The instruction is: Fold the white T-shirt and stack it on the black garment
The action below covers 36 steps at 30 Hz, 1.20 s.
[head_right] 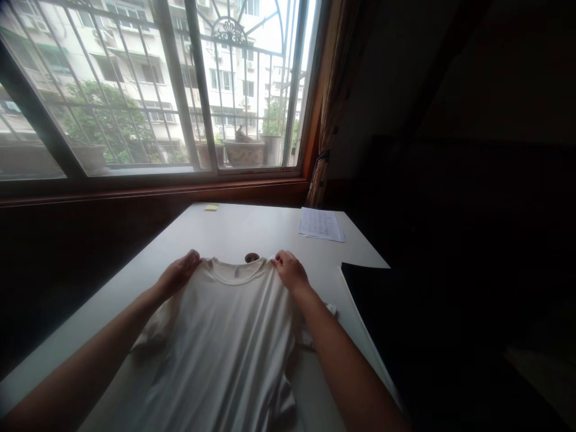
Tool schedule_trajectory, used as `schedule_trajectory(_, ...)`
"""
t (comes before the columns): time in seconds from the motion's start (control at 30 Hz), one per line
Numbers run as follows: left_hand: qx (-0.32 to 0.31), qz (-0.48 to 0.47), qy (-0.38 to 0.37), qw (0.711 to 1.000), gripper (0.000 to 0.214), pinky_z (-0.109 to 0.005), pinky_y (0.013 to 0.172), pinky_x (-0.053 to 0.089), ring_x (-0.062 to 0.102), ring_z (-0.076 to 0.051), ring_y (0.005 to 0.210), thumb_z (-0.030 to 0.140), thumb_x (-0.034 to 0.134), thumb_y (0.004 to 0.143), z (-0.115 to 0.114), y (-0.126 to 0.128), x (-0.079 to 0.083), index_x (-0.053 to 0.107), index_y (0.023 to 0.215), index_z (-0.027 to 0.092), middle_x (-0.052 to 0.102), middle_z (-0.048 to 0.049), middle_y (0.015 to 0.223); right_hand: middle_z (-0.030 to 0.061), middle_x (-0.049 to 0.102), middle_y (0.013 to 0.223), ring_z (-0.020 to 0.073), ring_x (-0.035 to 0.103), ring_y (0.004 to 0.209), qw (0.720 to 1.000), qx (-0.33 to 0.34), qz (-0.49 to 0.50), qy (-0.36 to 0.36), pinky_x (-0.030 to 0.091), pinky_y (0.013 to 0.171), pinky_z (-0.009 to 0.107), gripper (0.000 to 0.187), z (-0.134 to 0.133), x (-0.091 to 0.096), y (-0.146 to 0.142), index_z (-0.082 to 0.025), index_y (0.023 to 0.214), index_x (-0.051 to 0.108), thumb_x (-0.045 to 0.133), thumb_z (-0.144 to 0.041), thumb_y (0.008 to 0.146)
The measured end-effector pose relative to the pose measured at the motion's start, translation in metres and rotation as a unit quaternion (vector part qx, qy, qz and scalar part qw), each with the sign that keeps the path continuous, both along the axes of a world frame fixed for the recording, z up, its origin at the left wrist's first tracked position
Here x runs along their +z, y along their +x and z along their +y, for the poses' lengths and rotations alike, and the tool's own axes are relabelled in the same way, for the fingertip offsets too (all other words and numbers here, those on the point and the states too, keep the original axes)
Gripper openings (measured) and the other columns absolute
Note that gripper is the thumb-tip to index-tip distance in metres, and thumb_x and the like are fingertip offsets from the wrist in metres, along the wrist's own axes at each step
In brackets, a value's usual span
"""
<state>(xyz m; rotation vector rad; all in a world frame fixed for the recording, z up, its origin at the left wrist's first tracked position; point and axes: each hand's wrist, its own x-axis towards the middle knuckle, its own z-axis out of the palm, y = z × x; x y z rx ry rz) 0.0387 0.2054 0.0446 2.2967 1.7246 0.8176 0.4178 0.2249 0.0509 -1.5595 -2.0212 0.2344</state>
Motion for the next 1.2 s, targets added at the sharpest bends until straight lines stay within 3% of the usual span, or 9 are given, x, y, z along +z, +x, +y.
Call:
schedule_trajectory(0.17, -0.022, 0.018, 0.021, 0.999, 0.032, -0.035, 0.087, 0.045, 0.062, -0.026, 0.1, 0.047, 0.044, 0.1, 0.011, -0.007, -0.012, 0.058, 0.118, 0.024, 0.066, -0.0085, 0.111, 0.0066, 0.062, 0.107, 0.022, 0.059, 0.098, 0.999, -0.002, -0.034, 0.011, 0.043, 0.087, 0.032, 0.011, 0.012, -0.005, -0.007, -0.024, 0.099, 0.064, 0.061, -0.034, 0.095)
schedule_trajectory(0.33, -0.027, 0.018, 0.003, 0.999, 0.045, -0.04, 0.095, 0.044, 0.059, -0.026, 0.097, 0.051, 0.049, 0.096, 0.016, -0.022, -0.023, 0.059, 0.128, 0.021, 0.066, -0.0075, 0.101, 0.0066, 0.066, 0.106, 0.0203, 0.059, 0.101, 0.998, 0.013, -0.048, -0.035, 0.043, 0.093, 0.031, 0.022, 0.016, -0.015, 0.014, -0.022, 0.107, 0.066, 0.051, -0.037, 0.1)
schedule_trajectory(0.5, -0.009, -0.007, -0.041, 0.999, 0.06, -0.038, 0.083, 0.05, 0.063, -0.026, 0.087, 0.062, 0.042, 0.094, -0.006, -0.063, -0.023, 0.058, 0.127, 0.015, 0.067, -0.0088, 0.095, 0.006, 0.07, 0.09, 0.02, 0.063, 0.09, 0.989, 0.029, -0.067, -0.129, 0.046, 0.084, 0.029, 0.044, 0.001, -0.015, 0.075, -0.021, 0.079, 0.067, 0.038, -0.044, 0.103)
schedule_trajectory(0.6, -0.003, -0.038, -0.137, 0.99, 0.069, -0.036, 0.074, 0.052, 0.066, -0.025, 0.076, 0.069, 0.054, 0.084, -0.03, -0.093, -0.022, 0.055, 0.129, 0.016, 0.067, -0.0057, 0.09, 0.004, 0.07, 0.084, 0.0195, 0.064, 0.078, 0.979, 0.036, -0.076, -0.185, 0.047, 0.071, 0.027, 0.036, -0.017, -0.014, 0.106, -0.021, 0.077, 0.068, 0.061, -0.055, 0.089)
schedule_trajectory(0.67, -0.006, -0.044, -0.212, 0.976, 0.069, -0.034, 0.069, 0.052, 0.065, -0.024, 0.072, 0.065, 0.063, 0.077, -0.047, -0.106, -0.022, 0.055, 0.126, 0.018, 0.066, -0.003, 0.085, 0.0029, 0.07, 0.088, 0.0198, 0.063, 0.081, 0.975, 0.039, -0.08, -0.202, 0.046, 0.07, 0.026, 0.029, -0.028, -0.017, 0.117, -0.022, 0.077, 0.068, 0.076, -0.049, 0.075)
schedule_trajectory(0.77, 0.007, -0.048, -0.284, 0.958, 0.055, -0.029, 0.057, 0.047, 0.064, -0.023, 0.066, 0.056, 0.064, 0.075, -0.07, -0.114, -0.019, 0.057, 0.118, 0.021, 0.064, 0.0006, 0.076, 0.002, 0.068, 0.089, 0.0208, 0.061, 0.087, 0.976, 0.03, -0.083, -0.2, 0.044, 0.074, 0.026, 0.023, -0.039, -0.024, 0.121, -0.022, 0.073, 0.063, 0.079, -0.038, 0.07)
schedule_trajectory(0.87, 0.039, -0.045, -0.271, 0.961, 0.046, -0.027, 0.055, 0.046, 0.064, -0.022, 0.065, 0.056, 0.061, 0.076, -0.08, -0.121, -0.014, 0.06, 0.107, 0.022, 0.065, 0.0, 0.077, 0.0008, 0.068, 0.082, 0.0191, 0.062, 0.08, 0.976, 0.014, -0.075, -0.202, 0.042, 0.068, 0.025, 0.016, -0.043, -0.025, 0.128, -0.023, 0.077, 0.059, 0.071, -0.034, 0.078)
schedule_trajectory(1.03, 0.071, -0.055, -0.21, 0.974, 0.056, -0.028, 0.058, 0.048, 0.064, -0.022, 0.066, 0.065, 0.062, 0.075, -0.076, -0.154, -0.005, 0.065, 0.11, 0.022, 0.066, -0.002, 0.084, 0.0009, 0.069, 0.082, 0.0193, 0.063, 0.079, 0.978, -0.029, -0.067, -0.196, 0.041, 0.065, 0.025, 0.01, -0.04, -0.015, 0.153, -0.023, 0.081, 0.058, 0.067, -0.028, 0.08)
schedule_trajectory(1.2, 0.081, -0.018, -0.207, 0.975, 0.055, -0.03, 0.059, 0.049, 0.063, -0.023, 0.063, 0.064, 0.061, 0.072, -0.068, -0.176, -0.013, 0.068, 0.11, 0.023, 0.066, -0.0014, 0.078, -0.0008, 0.066, 0.074, 0.018, 0.063, 0.07, 0.976, -0.049, -0.088, -0.192, 0.039, 0.062, 0.024, 0.011, -0.039, -0.015, 0.161, -0.023, 0.089, 0.065, 0.069, -0.026, 0.079)
